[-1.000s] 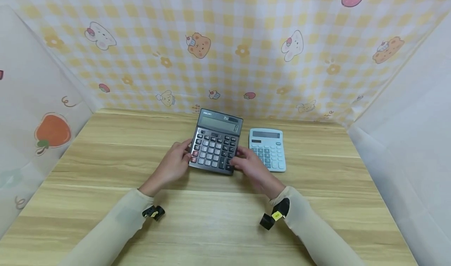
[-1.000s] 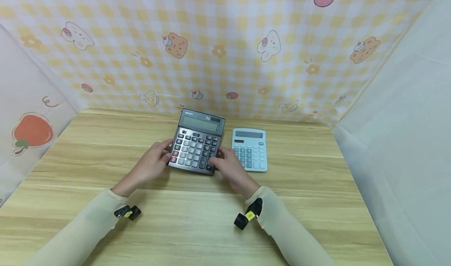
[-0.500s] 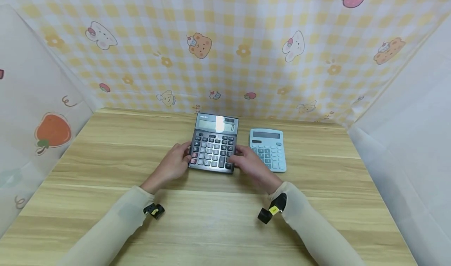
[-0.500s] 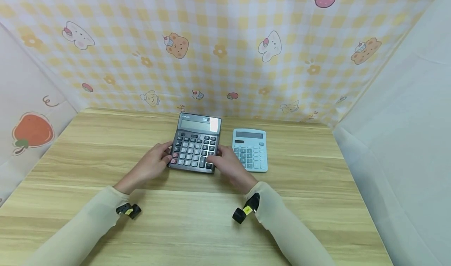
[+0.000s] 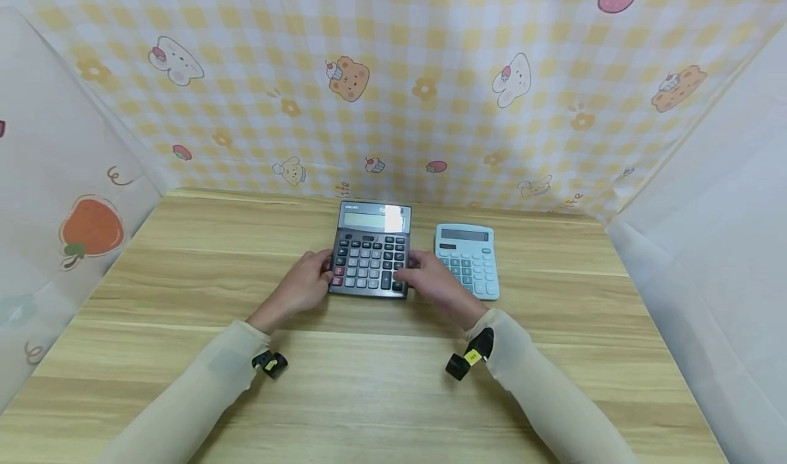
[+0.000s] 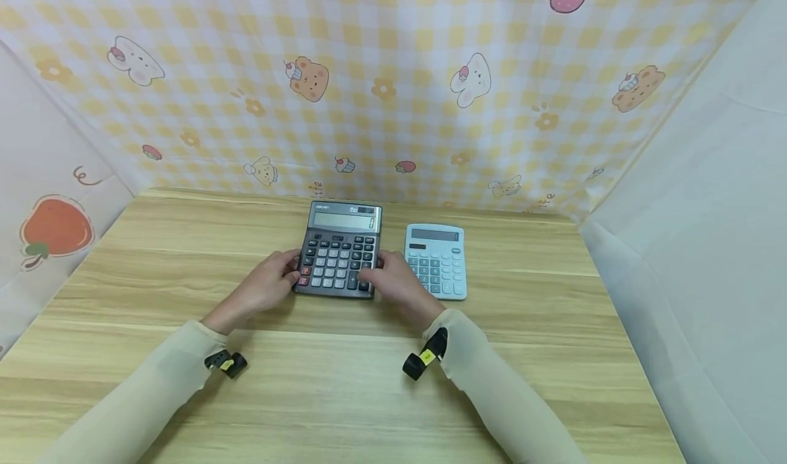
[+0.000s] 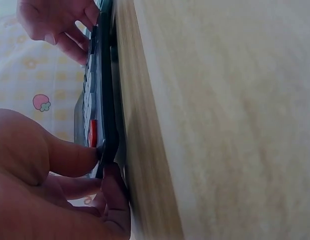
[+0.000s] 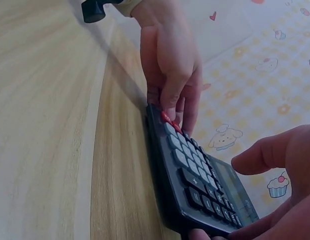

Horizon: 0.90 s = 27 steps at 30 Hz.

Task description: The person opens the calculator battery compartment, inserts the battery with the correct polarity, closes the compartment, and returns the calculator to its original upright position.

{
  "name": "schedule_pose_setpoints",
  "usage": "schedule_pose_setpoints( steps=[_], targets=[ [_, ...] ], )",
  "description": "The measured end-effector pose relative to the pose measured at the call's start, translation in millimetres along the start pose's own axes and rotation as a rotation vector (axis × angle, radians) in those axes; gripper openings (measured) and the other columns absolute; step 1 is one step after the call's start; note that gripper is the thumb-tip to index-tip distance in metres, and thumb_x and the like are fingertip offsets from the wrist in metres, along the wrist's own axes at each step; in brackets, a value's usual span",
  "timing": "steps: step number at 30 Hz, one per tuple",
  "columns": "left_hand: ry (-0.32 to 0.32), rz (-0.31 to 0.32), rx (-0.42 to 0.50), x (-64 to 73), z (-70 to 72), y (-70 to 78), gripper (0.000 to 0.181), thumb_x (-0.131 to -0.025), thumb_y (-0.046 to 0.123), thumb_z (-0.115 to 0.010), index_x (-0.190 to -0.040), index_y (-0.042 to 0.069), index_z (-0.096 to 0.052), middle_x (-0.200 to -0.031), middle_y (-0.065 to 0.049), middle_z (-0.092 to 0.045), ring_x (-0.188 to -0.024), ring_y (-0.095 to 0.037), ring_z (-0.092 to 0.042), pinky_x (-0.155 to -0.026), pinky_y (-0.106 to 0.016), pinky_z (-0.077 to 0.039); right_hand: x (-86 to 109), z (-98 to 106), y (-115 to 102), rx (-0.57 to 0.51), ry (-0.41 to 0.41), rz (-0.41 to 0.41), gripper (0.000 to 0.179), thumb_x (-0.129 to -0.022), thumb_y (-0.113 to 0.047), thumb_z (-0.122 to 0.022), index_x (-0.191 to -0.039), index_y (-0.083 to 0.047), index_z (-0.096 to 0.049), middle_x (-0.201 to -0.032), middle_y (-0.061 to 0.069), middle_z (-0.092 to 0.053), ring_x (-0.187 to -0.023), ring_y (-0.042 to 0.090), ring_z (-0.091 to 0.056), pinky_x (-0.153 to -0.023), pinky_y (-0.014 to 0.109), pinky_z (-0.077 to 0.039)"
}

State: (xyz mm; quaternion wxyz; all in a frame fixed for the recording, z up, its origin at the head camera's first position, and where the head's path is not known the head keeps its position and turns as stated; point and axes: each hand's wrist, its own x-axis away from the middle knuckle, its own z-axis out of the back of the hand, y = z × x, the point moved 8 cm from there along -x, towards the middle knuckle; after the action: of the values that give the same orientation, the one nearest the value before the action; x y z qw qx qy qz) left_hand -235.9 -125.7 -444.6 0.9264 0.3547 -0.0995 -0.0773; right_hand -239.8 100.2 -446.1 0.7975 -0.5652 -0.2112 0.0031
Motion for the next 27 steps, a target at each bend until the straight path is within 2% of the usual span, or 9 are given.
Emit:
schedule_pose_setpoints(
  steps=[13, 19, 27],
  targets=[
    [-0.03, 0.02, -0.008, -2.8, -0.5, -4.0, 0.055, -0.109, 0.002, -0.051, -0.161, -0.015, -0.041, -0.126, -0.029, -0.059, -0.107, -0.036, -0.058, -0.102, -0.055, -0.053, -2.4, -3.0, 1.2, 0.063, -0.012, 0.021, 0.052, -0.101, -0.017, -0.072, -0.147, 0.004, -0.061, -0.129, 0.013, -0.072, -0.117, 0.026, -0.064, -0.105, 0.045, -0.051],
    [-0.044, 0.028, -0.015, -2.5, -0.5, -2.9, 0.054, -0.11, 0.003, -0.05, -0.16, -0.016, -0.042, -0.126, -0.029, -0.059, -0.107, -0.037, -0.058, -0.102, -0.056, -0.052, -1.8, -1.1, -0.3, 0.095, 0.007, 0.032, 0.053, -0.101, -0.018, -0.072, -0.146, 0.007, -0.061, -0.127, 0.016, -0.071, -0.115, 0.027, -0.064, -0.102, 0.044, -0.052],
    [-0.055, 0.036, 0.002, -1.9, -1.6, -4.7, 0.054, -0.111, 0.004, -0.051, -0.161, -0.015, -0.042, -0.125, -0.027, -0.058, -0.106, -0.035, -0.057, -0.098, -0.052, -0.053, 2.9, 0.7, -2.8, 0.127, 0.004, 0.041, 0.057, -0.101, -0.022, -0.074, -0.148, 0.005, -0.06, -0.127, 0.015, -0.069, -0.116, 0.029, -0.064, -0.104, 0.047, -0.053]
  ],
)
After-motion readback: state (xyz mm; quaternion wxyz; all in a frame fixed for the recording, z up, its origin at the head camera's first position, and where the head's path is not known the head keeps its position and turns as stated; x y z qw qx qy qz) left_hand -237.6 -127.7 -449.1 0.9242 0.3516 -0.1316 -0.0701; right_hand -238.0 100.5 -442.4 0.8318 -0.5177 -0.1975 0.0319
